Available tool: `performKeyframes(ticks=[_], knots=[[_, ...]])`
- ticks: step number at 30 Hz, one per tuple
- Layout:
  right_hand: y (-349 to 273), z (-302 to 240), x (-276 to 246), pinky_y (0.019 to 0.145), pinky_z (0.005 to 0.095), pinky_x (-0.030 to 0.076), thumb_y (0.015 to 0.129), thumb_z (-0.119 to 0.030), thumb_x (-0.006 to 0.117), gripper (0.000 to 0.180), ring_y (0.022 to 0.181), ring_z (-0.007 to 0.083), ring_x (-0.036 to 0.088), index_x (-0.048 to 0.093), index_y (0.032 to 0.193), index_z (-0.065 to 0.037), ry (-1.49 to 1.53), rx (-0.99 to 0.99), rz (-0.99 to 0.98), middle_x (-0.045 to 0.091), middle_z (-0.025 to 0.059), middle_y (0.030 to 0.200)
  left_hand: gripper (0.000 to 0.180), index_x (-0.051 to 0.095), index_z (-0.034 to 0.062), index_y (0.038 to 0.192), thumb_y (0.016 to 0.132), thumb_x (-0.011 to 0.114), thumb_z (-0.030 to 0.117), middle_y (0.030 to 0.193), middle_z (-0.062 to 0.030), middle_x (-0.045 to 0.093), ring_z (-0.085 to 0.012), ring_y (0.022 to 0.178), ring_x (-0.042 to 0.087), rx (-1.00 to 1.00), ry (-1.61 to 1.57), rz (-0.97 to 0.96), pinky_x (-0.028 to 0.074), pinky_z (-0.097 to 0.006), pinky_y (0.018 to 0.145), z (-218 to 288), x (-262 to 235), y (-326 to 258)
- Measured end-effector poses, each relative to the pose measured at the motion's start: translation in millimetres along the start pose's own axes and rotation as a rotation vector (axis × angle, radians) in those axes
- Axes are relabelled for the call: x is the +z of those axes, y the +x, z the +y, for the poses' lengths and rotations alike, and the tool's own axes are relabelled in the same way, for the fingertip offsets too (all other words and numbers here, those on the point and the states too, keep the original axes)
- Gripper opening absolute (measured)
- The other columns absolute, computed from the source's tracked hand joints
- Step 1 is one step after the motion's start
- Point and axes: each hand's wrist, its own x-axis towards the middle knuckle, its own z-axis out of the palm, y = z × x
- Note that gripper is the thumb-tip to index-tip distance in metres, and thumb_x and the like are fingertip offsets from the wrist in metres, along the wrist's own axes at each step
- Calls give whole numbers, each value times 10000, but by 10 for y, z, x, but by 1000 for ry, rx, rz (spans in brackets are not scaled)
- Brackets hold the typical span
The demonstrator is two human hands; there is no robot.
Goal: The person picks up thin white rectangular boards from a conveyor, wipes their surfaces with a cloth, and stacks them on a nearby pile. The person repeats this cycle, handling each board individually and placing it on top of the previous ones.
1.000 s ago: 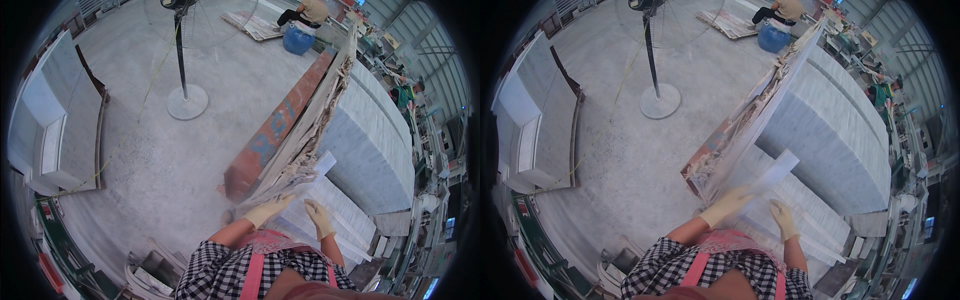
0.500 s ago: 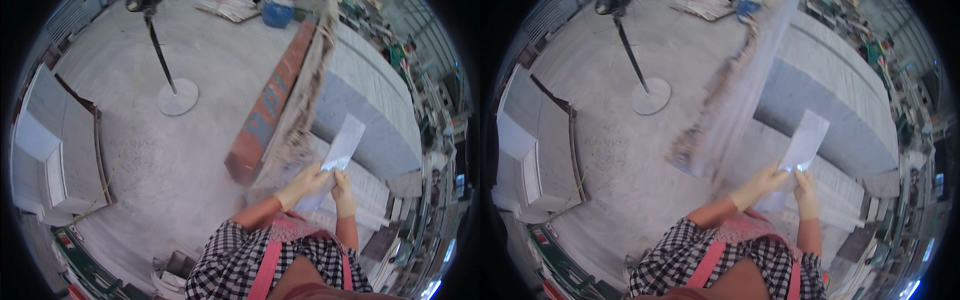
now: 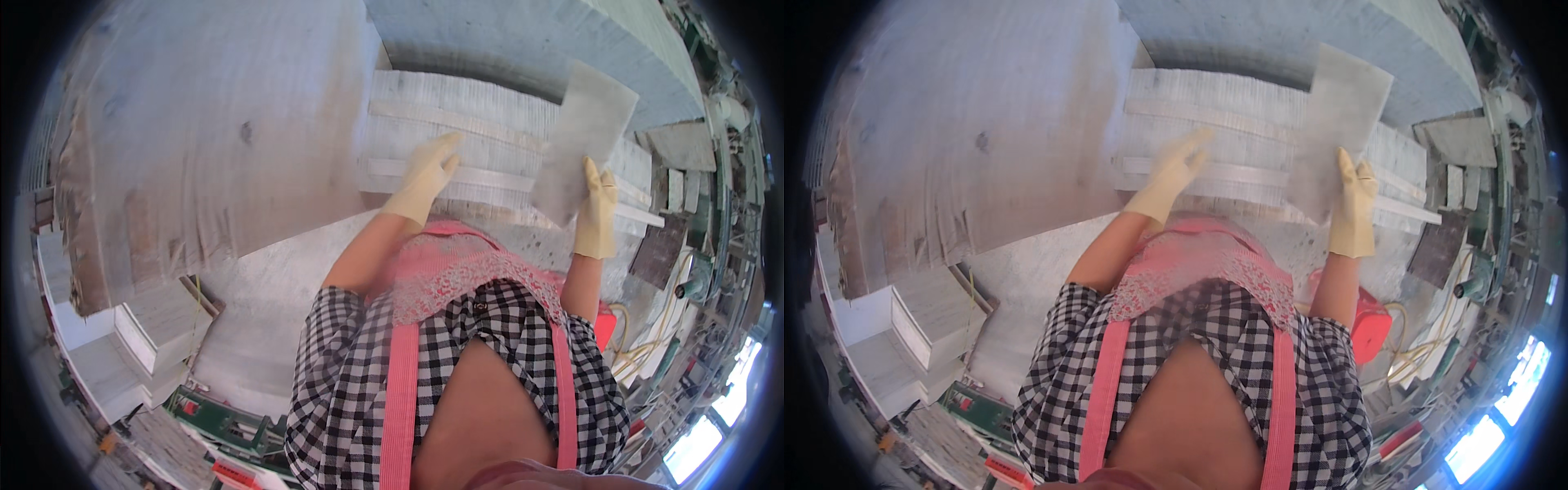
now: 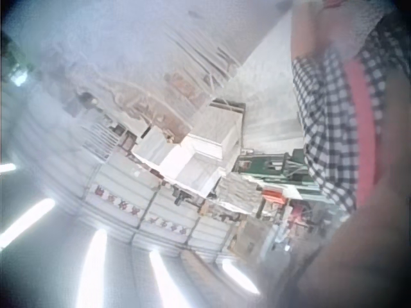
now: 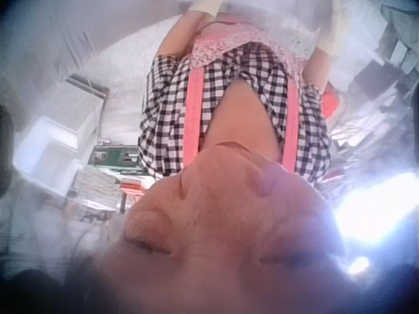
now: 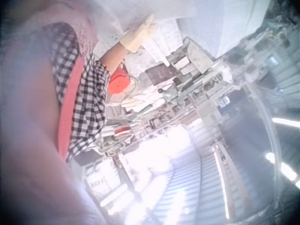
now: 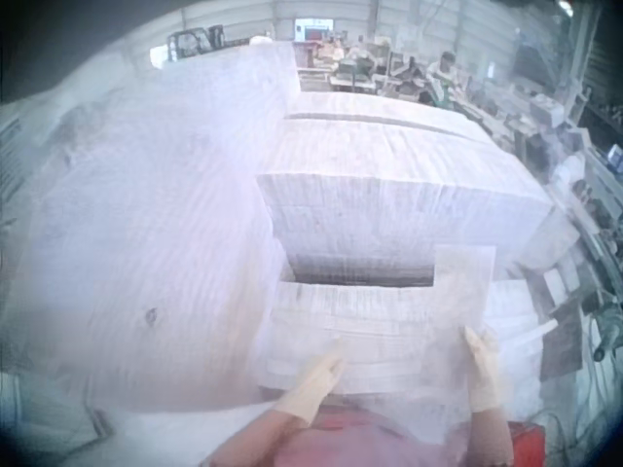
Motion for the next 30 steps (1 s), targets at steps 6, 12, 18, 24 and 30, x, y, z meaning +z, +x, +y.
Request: performKeyframes(ticks=[6,12,18,24,30], knots=[[-347,411,-770,685,306,515,953,-216,684,278,777,126,632,675,1051,45,-298,127,137,709,75,910,410,632,90,1305,902,600,154,1365,-181,599,-363,1256,564,-31,392,-131,445,-452,1075,-254,8,151],[-1156,923,-1123,635,294,483,903,-244,747,294,699,106,599,706,1036,15,-377,291,264,691,42,818,621,521,38,1407,831,728,144,1447,-227,509,-358,1358,469,90,641,-316,371,-454,1129,-353,11,459],[-1725,1258,-1132,619,308,483,910,-232,725,271,690,104,597,707,1020,15,-331,444,377,673,44,785,590,567,26,1350,824,774,198,1263,-204,634,-354,1177,603,38,796,-378,501,-416,967,-496,-64,608],[-1765,1268,-1071,631,313,489,917,-251,703,277,697,123,619,707,1015,8,-254,439,385,682,56,794,481,608,19,1267,857,748,226,1124,-196,676,-360,1066,638,-30,880,-415,523,-437,894,-481,-26,648],[-1650,1128,-1066,633,307,491,923,-256,702,273,699,118,625,709,1004,5,-432,471,351,678,42,781,427,629,23,1223,865,739,226,1093,-190,685,-359,1022,659,61,864,-321,537,-443,859,-643,31,605]])
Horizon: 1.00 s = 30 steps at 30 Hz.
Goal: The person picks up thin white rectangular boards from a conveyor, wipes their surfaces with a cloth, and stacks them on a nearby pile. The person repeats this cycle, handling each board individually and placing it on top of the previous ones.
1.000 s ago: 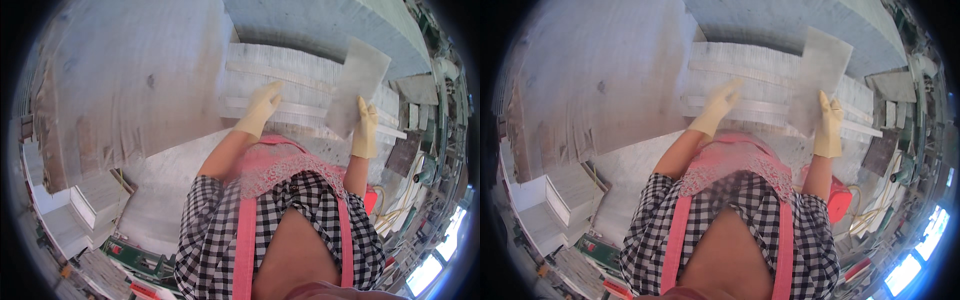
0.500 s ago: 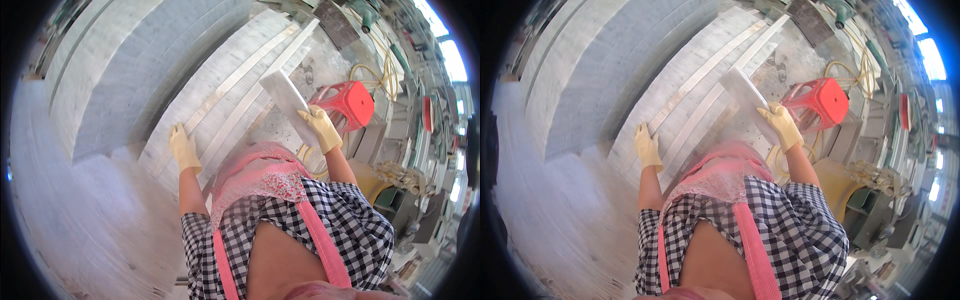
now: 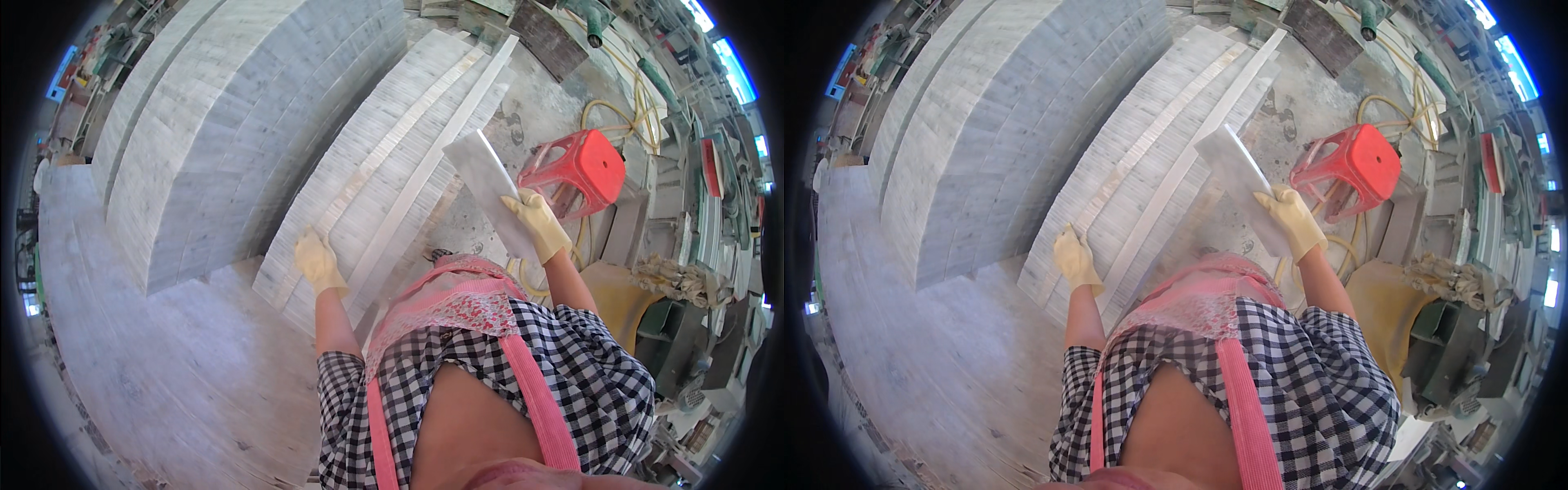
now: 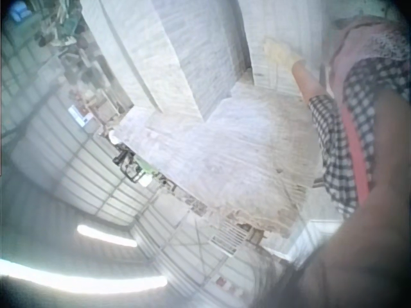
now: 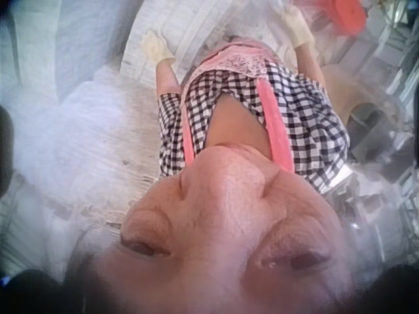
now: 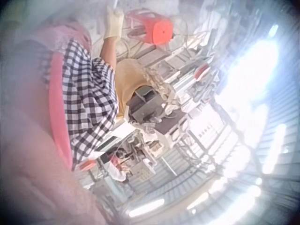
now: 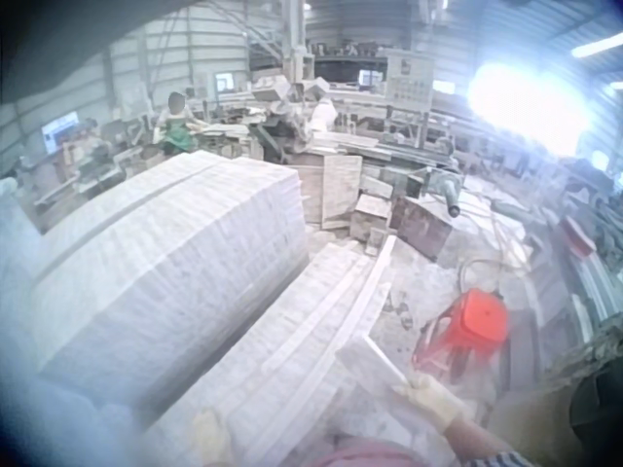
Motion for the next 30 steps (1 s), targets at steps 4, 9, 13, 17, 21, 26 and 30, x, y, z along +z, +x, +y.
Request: performKeyframes(ticks=[4,9,13,17,21,26,30], knots=[[-41,-26,22,628,301,492,927,-235,699,248,696,106,624,710,1005,1,132,-21,-70,683,27,790,374,651,7,1180,876,721,214,1090,-198,683,-368,1017,662,-63,-38,10,538,-445,860,-25,29,66],[-55,-33,52,615,296,497,933,-226,698,236,684,102,625,714,1011,-4,94,-62,-91,688,16,796,245,691,4,1040,878,707,188,1044,-206,691,-375,989,672,-27,-25,-10,543,-455,844,-80,-42,131],[18,-53,34,612,300,488,930,-238,704,252,684,95,607,711,1007,2,74,-85,-118,677,18,779,191,695,21,983,873,701,176,1028,-196,695,-375,976,673,8,-16,-34,541,-465,839,-116,-66,166],[174,-112,49,599,307,458,920,-244,719,260,662,91,552,707,983,7,-36,-163,-88,634,7,729,185,690,34,963,865,704,190,1017,-179,694,-373,971,670,6,-59,-8,537,-466,841,-103,-46,185],[273,-239,142,598,304,440,915,-232,718,250,658,96,519,701,962,13,78,-193,-99,619,4,742,265,666,62,1084,828,699,124,1132,-185,665,-342,1161,599,93,-51,201,464,-457,1004,-179,-28,96],[226,-502,214,623,295,457,938,-250,678,298,687,106,539,705,1034,31,-14,-170,-246,668,38,821,142,730,72,878,780,627,75,987,-137,707,-318,1002,684,-92,-37,17,555,-428,845,-303,-17,59],[168,-654,258,648,295,481,959,-292,648,357,709,117,570,688,1088,38,-39,-130,-214,680,57,842,159,754,64,863,773,624,44,985,-119,722,-300,965,703,-109,-111,29,567,-415,815,-298,66,144]])
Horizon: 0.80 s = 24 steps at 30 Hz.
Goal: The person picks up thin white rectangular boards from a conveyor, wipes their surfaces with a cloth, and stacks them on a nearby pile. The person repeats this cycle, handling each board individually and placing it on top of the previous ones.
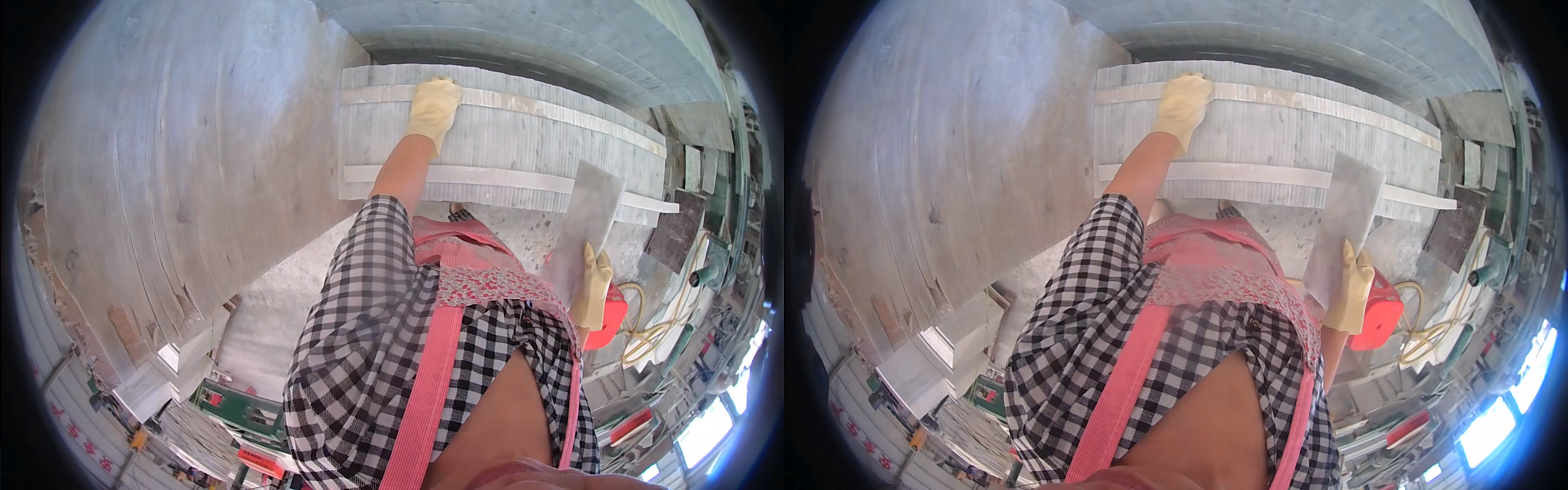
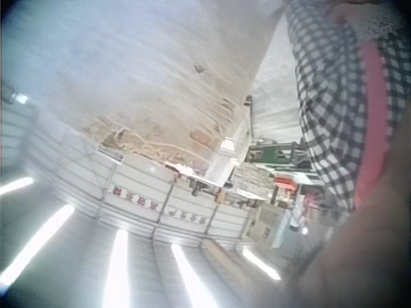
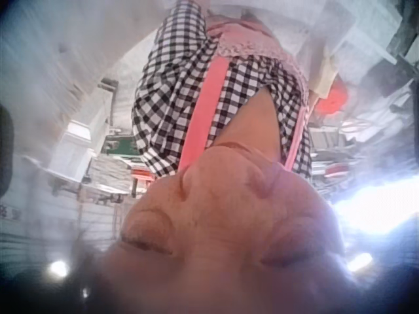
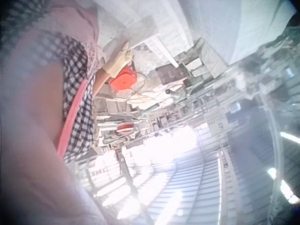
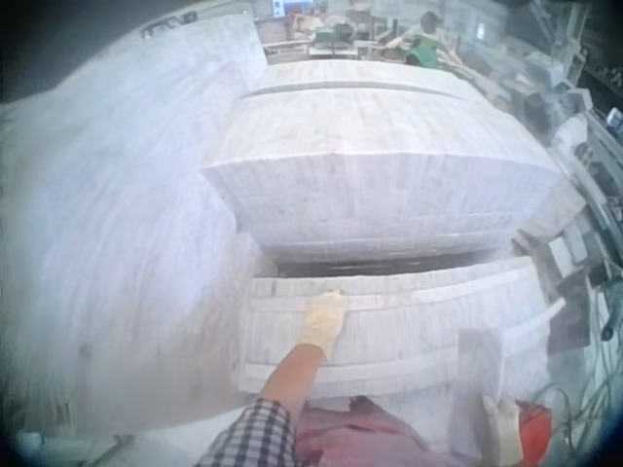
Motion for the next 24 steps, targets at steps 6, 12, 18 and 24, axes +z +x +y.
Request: performKeyframes(ticks=[6,12,18,24], knots=[[-7,0,-22,675,299,498,965,-288,636,385,740,131,604,669,1126,60,42,-41,-52,692,75,883,159,761,88,871,774,639,56,996,-114,718,-292,976,694,-11,60,116,568,-410,809,30,45,-25],[7,47,-48,682,306,498,961,-300,641,391,741,132,599,681,1097,65,47,-50,-83,693,75,891,151,756,91,872,761,661,53,1011,-98,714,-283,980,688,-27,27,41,566,-407,818,17,104,29],[111,285,-150,687,333,501,944,-250,649,323,728,161,609,697,1088,35,-100,-88,-52,690,99,864,175,737,90,867,775,614,5,989,-112,709,-300,985,681,3,69,140,569,-390,821,23,129,33],[175,513,-110,711,348,505,906,-169,678,197,758,220,631,725,1041,-33,-257,-218,20,676,119,852,340,680,23,1131,840,714,194,1142,-183,690,-365,1027,654,87,20,28,511,-456,922,184,-160,4]])
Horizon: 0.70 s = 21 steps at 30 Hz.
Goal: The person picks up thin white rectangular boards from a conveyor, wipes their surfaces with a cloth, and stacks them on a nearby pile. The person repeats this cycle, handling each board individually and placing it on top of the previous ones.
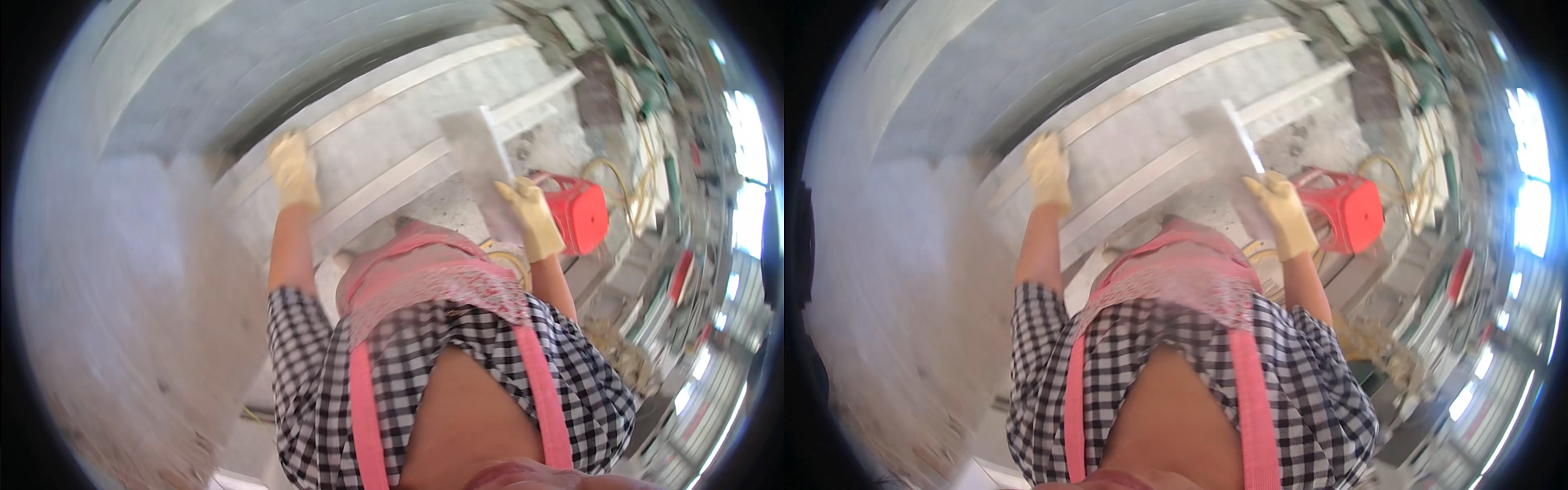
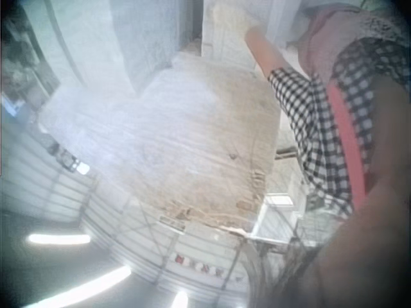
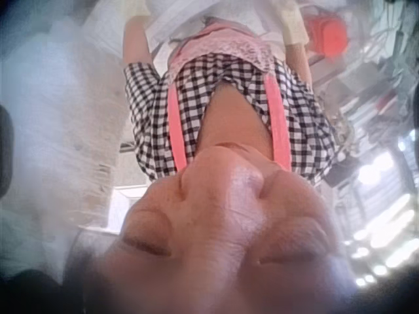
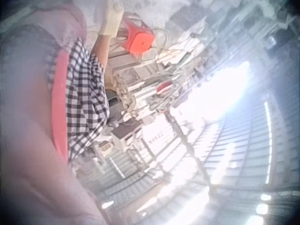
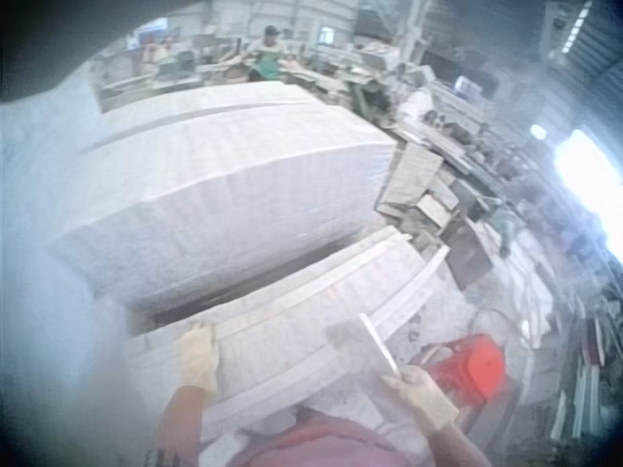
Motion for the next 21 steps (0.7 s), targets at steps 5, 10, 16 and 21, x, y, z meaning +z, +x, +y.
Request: performKeyframes(ticks=[5,10,16,21], knots=[[1,-172,22,675,334,477,906,-247,723,248,736,138,593,707,980,-11,176,133,-9,656,67,784,624,565,1,1326,801,785,258,1221,-184,652,-353,1105,626,341,-153,-47,491,-448,953,579,-89,-637],[59,-276,56,638,319,458,905,-253,724,258,685,113,542,697,942,1,239,142,1,621,38,744,592,586,21,1316,807,781,250,1163,-153,672,-318,1079,639,367,-126,-194,500,-434,930,732,88,-821],[89,-330,61,639,326,473,884,-258,732,279,680,131,559,705,951,12,208,108,-7,613,58,725,512,613,45,1285,820,761,203,1085,-136,689,-302,1039,654,220,-68,-297,516,-420,888,759,19,-862],[87,-465,33,654,321,494,880,-218,726,265,685,148,590,709,1011,12,202,11,-25,627,83,735,444,625,33,1234,832,732,187,1067,-129,697,-291,1031,656,191,-86,-228,521,-413,871,722,-74,-1005]])
